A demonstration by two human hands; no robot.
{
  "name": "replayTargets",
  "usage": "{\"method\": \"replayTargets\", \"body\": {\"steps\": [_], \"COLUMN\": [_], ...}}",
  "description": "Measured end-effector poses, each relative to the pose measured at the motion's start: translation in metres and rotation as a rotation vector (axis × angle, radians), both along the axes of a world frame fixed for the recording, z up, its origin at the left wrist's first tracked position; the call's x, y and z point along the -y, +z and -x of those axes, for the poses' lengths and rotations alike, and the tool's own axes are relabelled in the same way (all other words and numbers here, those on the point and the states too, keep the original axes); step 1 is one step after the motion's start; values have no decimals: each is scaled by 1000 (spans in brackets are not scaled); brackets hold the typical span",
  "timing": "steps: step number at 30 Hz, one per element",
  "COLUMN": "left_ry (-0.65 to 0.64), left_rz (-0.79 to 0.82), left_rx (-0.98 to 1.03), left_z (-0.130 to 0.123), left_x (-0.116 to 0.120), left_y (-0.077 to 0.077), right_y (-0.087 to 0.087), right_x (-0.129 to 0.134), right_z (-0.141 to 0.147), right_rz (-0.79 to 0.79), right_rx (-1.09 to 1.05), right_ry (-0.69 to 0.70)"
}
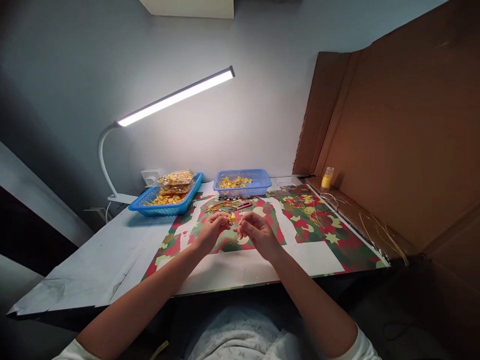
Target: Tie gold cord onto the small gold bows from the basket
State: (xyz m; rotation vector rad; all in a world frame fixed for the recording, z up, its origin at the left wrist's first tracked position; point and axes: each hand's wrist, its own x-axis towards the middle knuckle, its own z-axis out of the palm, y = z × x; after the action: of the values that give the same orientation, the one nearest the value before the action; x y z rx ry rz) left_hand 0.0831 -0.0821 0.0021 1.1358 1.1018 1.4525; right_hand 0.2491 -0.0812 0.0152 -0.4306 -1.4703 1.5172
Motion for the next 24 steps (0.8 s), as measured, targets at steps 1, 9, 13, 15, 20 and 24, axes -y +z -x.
{"method": "replayTargets", "body": {"steps": [1,9,13,15,20,24], "left_ry": [-1,-10,-28,-69,-122,-136], "left_rz": [22,20,-154,-195,-198,-211], "left_rx": [25,59,-16,-49,-59,-110], "left_z": [-2,-15,-15,-14,-11,-7], "left_x": [3,26,36,40,43,41], "left_y": [3,13,15,17,19,17], "right_y": [-3,-23,-25,-24,-19,-23], "right_x": [3,9,13,14,13,11], "right_z": [0,6,10,9,4,5], "right_rz": [19,208,341,413,475,479], "right_rx": [-8,-92,-168,-200,-148,-25], "right_ry": [21,-129,-182,-195,-177,-85]}}
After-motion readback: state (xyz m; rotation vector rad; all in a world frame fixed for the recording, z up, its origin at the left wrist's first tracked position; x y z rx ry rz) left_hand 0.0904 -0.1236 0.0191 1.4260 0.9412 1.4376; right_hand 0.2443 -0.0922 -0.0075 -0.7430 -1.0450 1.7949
